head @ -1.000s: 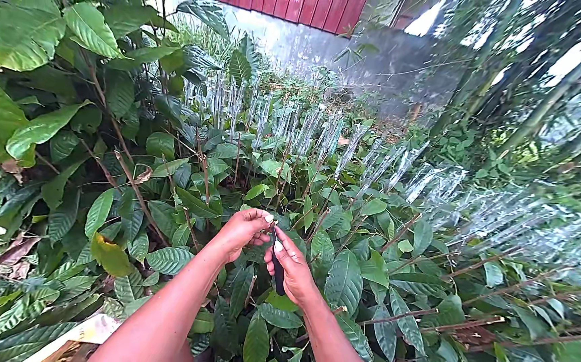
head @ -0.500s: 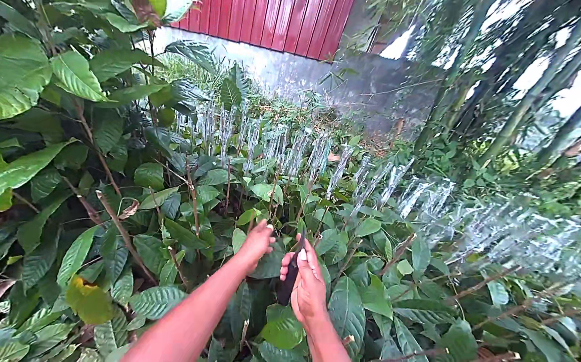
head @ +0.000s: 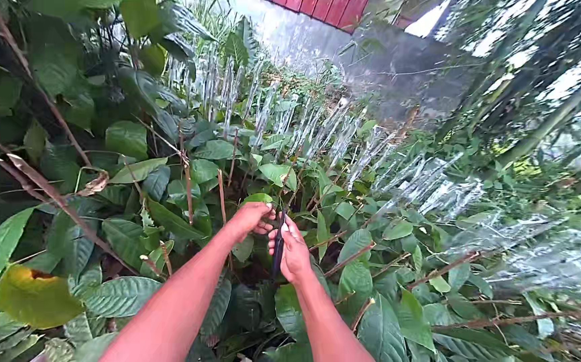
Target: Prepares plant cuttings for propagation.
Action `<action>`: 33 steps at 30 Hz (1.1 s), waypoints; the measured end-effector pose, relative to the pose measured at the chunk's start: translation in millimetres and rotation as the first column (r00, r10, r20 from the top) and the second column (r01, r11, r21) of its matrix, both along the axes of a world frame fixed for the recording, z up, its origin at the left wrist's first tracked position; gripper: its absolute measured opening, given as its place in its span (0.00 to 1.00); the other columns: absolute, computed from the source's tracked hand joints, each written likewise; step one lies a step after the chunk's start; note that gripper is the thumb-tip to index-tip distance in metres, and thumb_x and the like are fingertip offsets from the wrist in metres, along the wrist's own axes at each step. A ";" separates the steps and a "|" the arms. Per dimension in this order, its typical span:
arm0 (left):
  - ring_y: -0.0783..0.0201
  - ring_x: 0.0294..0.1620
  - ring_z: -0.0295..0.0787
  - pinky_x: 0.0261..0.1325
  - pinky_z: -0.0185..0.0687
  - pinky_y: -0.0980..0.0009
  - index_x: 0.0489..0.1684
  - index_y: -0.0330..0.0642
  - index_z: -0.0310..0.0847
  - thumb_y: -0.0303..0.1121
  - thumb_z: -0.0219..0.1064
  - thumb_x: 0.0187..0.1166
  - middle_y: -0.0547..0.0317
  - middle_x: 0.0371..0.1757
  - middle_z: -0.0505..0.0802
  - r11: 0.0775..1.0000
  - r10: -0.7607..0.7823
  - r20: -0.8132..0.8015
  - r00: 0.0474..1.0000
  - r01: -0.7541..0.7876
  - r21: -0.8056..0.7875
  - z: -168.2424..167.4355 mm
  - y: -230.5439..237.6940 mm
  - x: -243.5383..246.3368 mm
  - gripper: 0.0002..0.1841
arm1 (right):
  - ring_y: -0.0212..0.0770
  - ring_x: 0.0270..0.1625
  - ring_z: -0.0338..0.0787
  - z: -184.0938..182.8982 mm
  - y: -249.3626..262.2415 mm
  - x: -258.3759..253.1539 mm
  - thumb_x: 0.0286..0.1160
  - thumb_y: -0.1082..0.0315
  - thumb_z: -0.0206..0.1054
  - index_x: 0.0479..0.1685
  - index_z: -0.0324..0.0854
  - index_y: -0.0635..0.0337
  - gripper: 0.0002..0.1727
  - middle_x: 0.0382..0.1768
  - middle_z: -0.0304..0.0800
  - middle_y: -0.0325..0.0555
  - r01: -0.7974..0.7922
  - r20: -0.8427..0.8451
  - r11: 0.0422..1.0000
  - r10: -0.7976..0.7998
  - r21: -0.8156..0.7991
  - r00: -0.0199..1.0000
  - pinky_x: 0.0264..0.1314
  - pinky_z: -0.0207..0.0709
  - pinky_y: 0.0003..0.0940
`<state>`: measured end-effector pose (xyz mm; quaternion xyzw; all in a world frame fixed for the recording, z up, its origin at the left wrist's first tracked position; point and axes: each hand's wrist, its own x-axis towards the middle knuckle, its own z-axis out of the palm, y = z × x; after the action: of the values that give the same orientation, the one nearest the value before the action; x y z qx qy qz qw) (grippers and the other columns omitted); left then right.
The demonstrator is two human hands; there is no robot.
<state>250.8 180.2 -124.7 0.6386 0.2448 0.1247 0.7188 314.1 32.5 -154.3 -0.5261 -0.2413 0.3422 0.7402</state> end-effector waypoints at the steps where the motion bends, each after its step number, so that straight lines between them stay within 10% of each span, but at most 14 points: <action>1: 0.60 0.41 0.93 0.46 0.90 0.64 0.62 0.35 0.82 0.49 0.46 0.95 0.49 0.55 0.91 1.000 -0.005 0.009 1.000 0.005 -0.014 0.8 2.4 -2.5 0.26 | 0.37 0.29 0.86 -0.7 1.7 0.8 0.95 0.66 0.42 0.91 0.55 0.59 0.27 0.35 0.86 0.48 -0.025 0.031 1.000 0.025 -0.008 0.999 0.29 0.81 0.29; 21: 0.63 0.35 0.92 0.43 0.90 0.67 0.44 0.34 0.85 0.48 0.56 0.92 0.54 0.38 0.92 0.994 -0.052 0.041 0.998 0.056 -0.090 -2.2 5.3 -2.9 0.23 | 0.36 0.29 0.84 -2.6 -6.2 3.7 0.93 0.65 0.45 0.91 0.54 0.58 0.28 0.34 0.83 0.47 -0.154 0.088 0.988 0.156 -0.028 0.984 0.28 0.79 0.27; 33: 0.63 0.31 0.92 0.38 0.89 0.69 0.54 0.35 0.82 0.37 0.58 0.91 0.52 0.36 0.93 0.991 0.003 -0.007 1.000 -0.004 -0.135 1.5 2.7 -1.9 0.13 | 0.36 0.27 0.83 -8.2 -7.2 5.5 0.95 0.65 0.44 0.94 0.53 0.55 0.29 0.35 0.84 0.47 -0.168 0.048 0.980 0.174 -0.103 0.984 0.26 0.78 0.26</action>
<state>249.0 182.9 -123.3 0.5886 0.2563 0.1068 0.7593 319.6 25.3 -162.5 -0.5490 -0.2896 0.4010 0.6738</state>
